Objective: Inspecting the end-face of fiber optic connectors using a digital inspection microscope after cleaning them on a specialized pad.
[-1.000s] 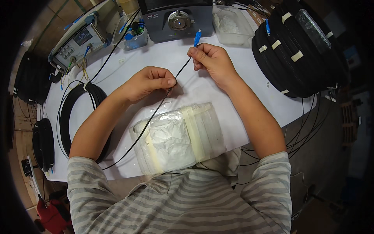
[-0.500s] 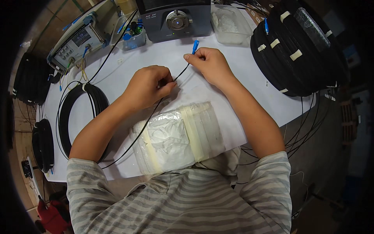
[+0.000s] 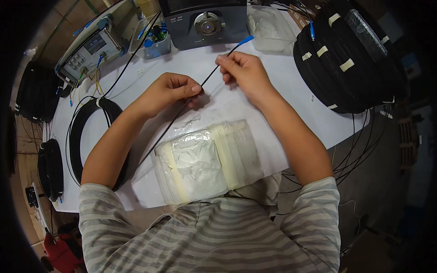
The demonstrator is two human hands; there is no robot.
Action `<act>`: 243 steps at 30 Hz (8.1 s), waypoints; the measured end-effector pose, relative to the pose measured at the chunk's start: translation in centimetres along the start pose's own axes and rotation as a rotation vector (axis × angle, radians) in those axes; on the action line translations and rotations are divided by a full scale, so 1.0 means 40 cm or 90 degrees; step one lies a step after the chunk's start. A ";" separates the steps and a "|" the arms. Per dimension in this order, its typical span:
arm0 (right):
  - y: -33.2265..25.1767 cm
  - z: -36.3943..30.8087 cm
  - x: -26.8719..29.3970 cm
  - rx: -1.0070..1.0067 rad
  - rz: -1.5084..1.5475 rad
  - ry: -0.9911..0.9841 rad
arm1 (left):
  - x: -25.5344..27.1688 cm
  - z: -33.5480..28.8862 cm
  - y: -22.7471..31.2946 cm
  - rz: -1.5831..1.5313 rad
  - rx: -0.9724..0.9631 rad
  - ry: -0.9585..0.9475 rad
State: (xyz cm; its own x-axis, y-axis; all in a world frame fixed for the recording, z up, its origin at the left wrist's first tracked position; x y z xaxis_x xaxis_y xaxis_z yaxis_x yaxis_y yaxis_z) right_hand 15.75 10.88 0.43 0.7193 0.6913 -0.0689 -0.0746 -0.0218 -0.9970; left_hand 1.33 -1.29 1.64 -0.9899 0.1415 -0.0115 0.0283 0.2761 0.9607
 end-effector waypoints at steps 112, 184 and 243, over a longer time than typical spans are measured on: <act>-0.190 -0.074 0.025 0.633 -0.599 -0.018 | 0.099 -0.031 0.032 0.565 -0.063 0.272; -0.046 -0.004 0.126 0.057 0.031 0.150 | -0.082 -0.050 0.062 0.752 -0.394 0.314; -0.126 -0.032 0.065 0.314 -0.536 -0.055 | 0.040 -0.016 0.003 0.183 -0.031 0.178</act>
State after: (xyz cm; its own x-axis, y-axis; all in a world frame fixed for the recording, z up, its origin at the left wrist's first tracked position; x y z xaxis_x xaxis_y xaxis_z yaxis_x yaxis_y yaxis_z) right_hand 18.88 11.89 5.23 0.6179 0.3942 0.6804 0.1450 0.7933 -0.5913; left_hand -0.32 -1.63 1.89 -0.9422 -0.0596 0.3296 0.3101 0.2171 0.9256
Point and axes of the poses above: each hand's wrist, its own z-axis towards the middle knuckle, its own x-axis out of the back of the hand, y = z × x, the point moved 7 cm from there along z, towards the middle knuckle, and after that the axes turned 4 degrees about x, right-handed, at the moved point
